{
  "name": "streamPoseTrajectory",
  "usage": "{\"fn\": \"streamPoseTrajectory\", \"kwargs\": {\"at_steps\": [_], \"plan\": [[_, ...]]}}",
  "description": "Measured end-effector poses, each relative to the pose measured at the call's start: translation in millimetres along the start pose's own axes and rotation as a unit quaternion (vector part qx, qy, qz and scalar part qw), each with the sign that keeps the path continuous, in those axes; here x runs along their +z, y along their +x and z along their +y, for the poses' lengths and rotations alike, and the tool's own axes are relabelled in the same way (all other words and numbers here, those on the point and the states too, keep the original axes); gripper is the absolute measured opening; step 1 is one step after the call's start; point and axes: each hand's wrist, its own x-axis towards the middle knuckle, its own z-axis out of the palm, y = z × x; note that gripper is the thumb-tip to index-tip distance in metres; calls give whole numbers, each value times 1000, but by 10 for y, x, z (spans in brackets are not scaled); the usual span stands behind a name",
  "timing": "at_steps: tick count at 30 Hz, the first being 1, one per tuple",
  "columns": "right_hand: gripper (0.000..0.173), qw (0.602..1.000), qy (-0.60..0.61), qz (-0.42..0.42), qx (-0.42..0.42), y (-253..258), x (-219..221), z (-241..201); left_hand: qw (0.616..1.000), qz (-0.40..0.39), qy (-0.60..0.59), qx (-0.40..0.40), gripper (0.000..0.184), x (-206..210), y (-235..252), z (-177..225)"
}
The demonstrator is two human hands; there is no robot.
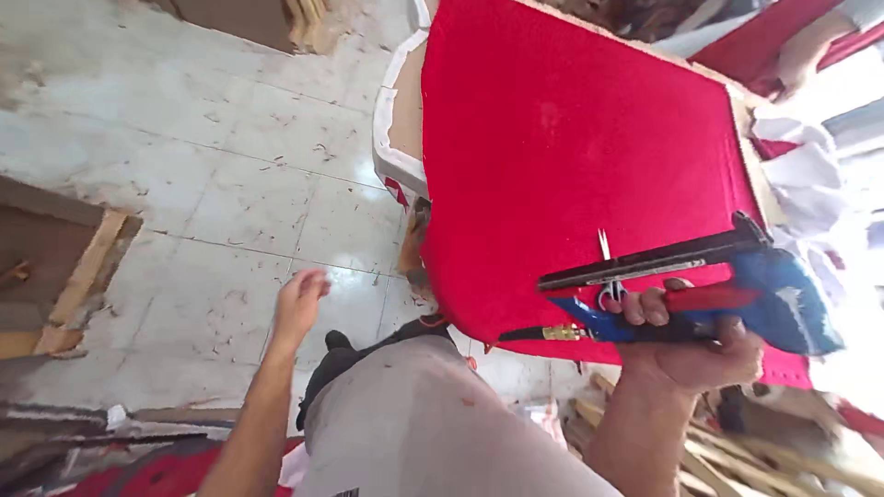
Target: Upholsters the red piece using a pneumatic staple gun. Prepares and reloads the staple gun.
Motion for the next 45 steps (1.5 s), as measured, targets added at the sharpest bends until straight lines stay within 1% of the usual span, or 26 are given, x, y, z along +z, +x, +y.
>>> {"fn": "streamPoseTrajectory", "kwargs": {"at_steps": [1, 3, 5, 6, 7, 9, 11, 13, 15, 18, 20, 22, 23, 25, 27, 28, 29, 30, 31, 34, 36, 39, 41, 43, 45], "plan": [[45, 1000, -16, 18, -4, -50, 166, 58, 998, -57, -7, 30, 39, 115, 318, 175], [45, 998, -44, 44, -12, -115, 458, 171, 979, -185, -22, 78, 40, 533, 888, 574], [44, 994, -67, 80, -24, -230, 696, 316, 946, -310, -14, 90, 43, 1006, 1253, 859], [43, 992, -72, 102, -33, -291, 808, 405, 927, -366, 3, 86, 46, 1208, 1369, 940], [43, 989, -75, 125, -40, -342, 916, 499, 907, -413, 21, 83, 48, 1376, 1459, 982], [44, 981, -75, 173, -52, -445, 1071, 721, 865, -493, 54, 76, 48, 1576, 1617, 985], [43, 969, -70, 228, -61, -546, 1214, 944, 829, -550, 68, 77, 39, 1628, 1715, 944], [41, 957, -65, 273, -76, -579, 1346, 1182, 798, -594, 52, 92, 36, 1657, 1809, 890], [42, 940, -69, 321, -94, -609, 1534, 1417, 780, -616, 24, 107, 33, 1666, 1864, 802], [41, 909, -90, 388, -125, -623, 1960, 1715, 765, -630, -14, 132, 28, 1726, 1919, 692], [41, 877, -110, 444, -147, -632, 2318, 1962, 754, -641, -22, 142, 28, 1758, 1968, 673], [40, 834, -146, 504, -168, -630, 2684, 2253, 736, -661, -23, 146, 28, 1805, 2019, 684], [38, 804, -172, 542, -173, -603, 2891, 2419, 726, -671, -16, 148, 28, 1809, 2049, 683], [36, 716, -242, 634, -161, -466, 3289, 2774, 702, -696, 1, 149, 28, 1854, 2109, 687], [39, 615, -308, 716, -119, -276, 3606, 3108, 687, -713, 12, 137, 27, 1861, 2136, 693], [41, 571, -342, 740, -95, -174, 3690, 3270, 685, -717, 16, 131, 27, 1880, 2140, 715], [42, 536, -369, 756, -72, -77, 3759, 3433, 683, -719, 19, 124, 27, 1877, 2143, 737], [40, 507, -389, 767, -58, 15, 3794, 3588, 682, -722, 18, 118, 27, 1884, 2143, 749], [37, 487, -404, 772, -50, 101, 3808, 3727, 681, -724, 20, 114, 27, 1893, 2142, 756], [31, 441, -444, 778, -50, 315, 3763, 4071, 679, -725, 34, 110, 29, 1894, 2142, 753], [31, 418, -464, 780, -35, 438, 3696, 4220, 680, -721, 32, 130, 31, 1889, 2155, 717], [42, 404, -504, 763, -16, 521, 3513, 4320, 686, -713, 25, 141, 33, 1881, 2143, 724], [47, 379, -540, 751, -7, 522, 3372, 4367, 685, -713, 18, 147, 33, 1832, 2125, 734], [48, 354, -560, 749, 6, 527, 3239, 4416, 685, -709, 8, 168, 31, 1815, 2118, 731], [45, 341, -554, 759, 16, 567, 3160, 4479, 693, -696, -4, 189, 29, 1815, 2116, 688]]}}
